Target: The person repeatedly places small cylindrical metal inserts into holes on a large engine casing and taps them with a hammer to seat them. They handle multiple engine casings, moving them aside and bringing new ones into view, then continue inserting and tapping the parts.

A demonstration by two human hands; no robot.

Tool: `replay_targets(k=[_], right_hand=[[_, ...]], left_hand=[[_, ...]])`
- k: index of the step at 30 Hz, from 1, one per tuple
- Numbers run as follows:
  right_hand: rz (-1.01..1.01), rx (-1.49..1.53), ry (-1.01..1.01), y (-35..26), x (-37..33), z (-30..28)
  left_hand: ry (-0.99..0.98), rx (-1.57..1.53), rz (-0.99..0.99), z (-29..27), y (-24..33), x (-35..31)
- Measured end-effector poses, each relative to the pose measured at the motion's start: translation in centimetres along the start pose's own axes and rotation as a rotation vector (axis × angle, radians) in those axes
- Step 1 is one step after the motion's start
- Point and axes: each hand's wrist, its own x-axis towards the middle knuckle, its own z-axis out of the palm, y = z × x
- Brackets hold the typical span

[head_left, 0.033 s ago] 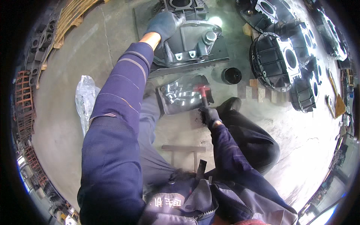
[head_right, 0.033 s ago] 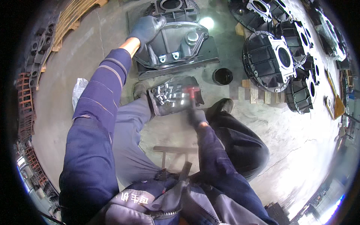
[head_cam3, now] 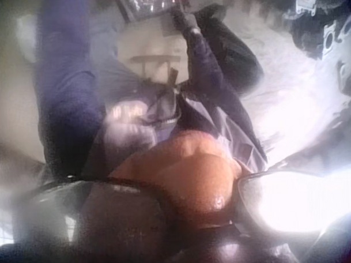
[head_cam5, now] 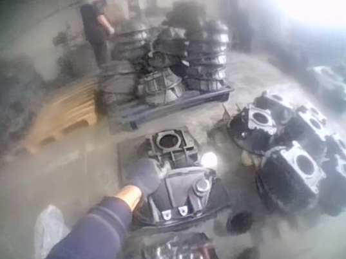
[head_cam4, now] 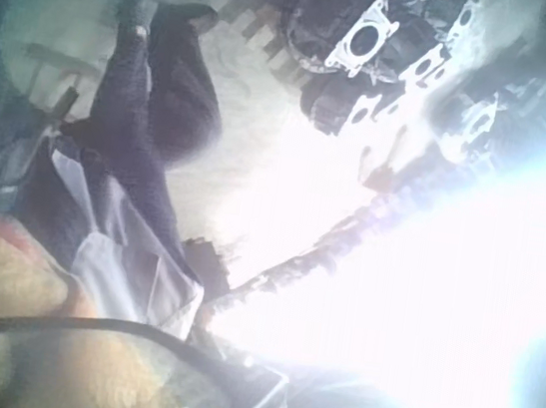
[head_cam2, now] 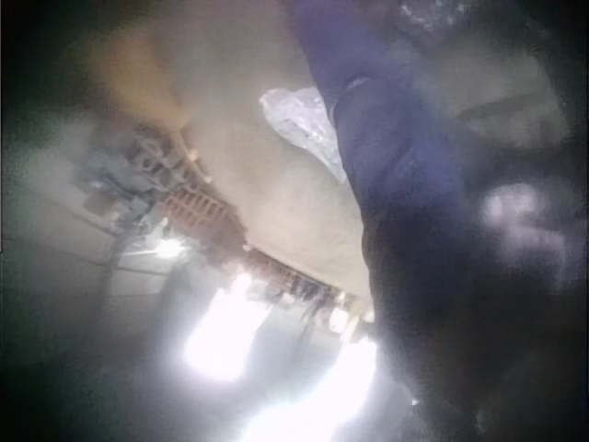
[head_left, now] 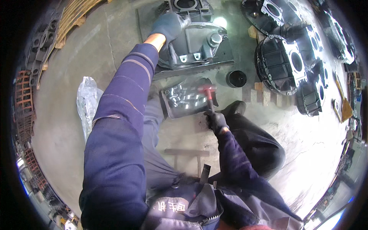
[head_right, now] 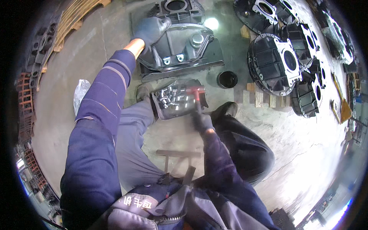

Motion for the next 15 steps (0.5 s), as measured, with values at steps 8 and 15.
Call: replay_targets(k=[8, 15], right_hand=[[-0.794, -0.143, 0.298, -21.6, -13.8, -9.8], [-1.542, -0.831, 1.002, -31.8, -17.9, -10.5]], left_hand=[[-0.011, 0.036, -0.024, 1.0, -0.7, 0.6], [-0.027, 0.024, -0.009, 0.7, -0.5, 0.4]])
